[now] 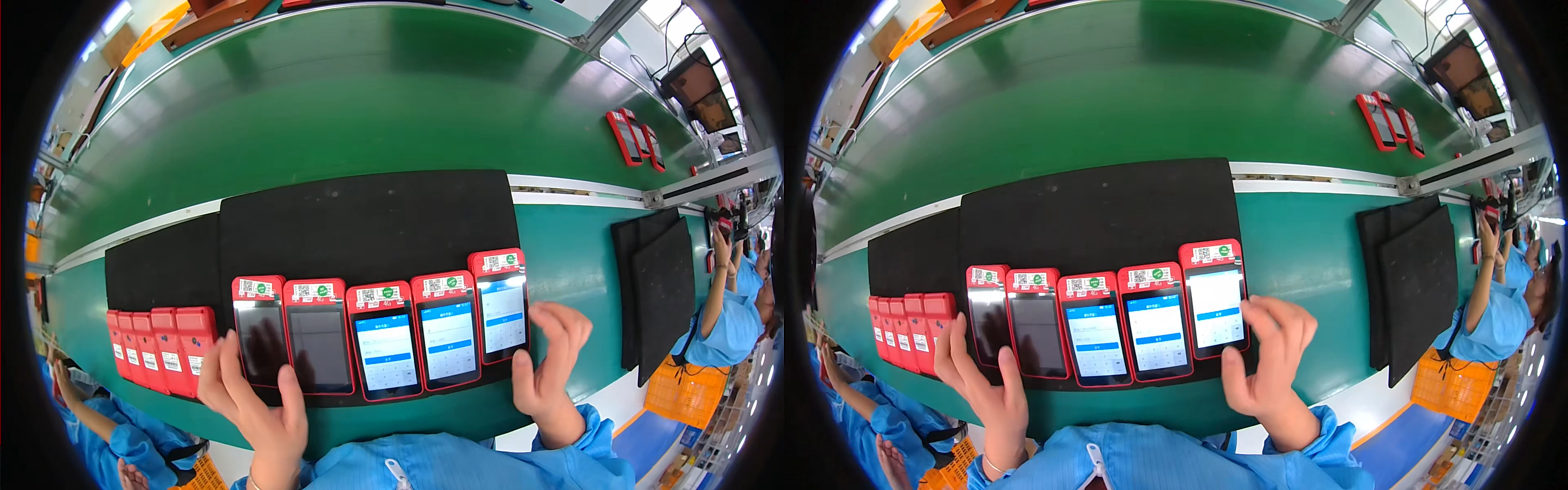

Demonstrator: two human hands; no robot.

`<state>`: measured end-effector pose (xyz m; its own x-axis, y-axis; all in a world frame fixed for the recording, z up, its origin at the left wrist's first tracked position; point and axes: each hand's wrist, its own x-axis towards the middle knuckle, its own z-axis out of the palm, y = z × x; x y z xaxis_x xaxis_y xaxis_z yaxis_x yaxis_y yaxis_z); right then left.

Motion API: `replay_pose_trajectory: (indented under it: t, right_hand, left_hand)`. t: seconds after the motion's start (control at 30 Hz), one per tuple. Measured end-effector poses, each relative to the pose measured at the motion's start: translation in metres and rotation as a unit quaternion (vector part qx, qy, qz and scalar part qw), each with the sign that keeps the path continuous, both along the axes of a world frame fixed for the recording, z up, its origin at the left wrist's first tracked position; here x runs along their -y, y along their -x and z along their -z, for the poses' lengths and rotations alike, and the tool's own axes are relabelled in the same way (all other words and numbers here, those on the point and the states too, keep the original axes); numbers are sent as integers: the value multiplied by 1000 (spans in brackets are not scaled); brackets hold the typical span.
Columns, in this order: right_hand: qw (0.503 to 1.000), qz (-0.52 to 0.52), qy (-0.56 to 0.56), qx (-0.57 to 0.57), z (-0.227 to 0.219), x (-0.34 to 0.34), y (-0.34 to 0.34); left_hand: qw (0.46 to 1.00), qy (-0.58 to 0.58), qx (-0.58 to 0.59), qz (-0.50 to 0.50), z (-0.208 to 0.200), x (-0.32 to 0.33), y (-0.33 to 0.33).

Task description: The person tests and interacts with multiple handheld electronic devices by hand on an assembly line.

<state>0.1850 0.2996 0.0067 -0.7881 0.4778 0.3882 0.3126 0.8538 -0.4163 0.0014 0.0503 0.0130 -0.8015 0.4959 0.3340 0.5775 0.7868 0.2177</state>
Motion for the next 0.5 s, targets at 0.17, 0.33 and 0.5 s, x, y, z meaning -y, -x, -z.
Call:
replay_pose_trajectory:
  t: [0.17,0.33,0.5]
  right_hand:
    - [996,-70,-43,-14,-2,13,8]
    - [996,-80,-43,-19,5,12,6]
    - [994,-98,-22,-31,6,13,5]
  left_hand:
    - [969,-4,-11,248,-18,-15,-14]
    - [952,-31,23,303,-5,-30,-23]
    - [952,-37,39,301,-5,-31,-24]
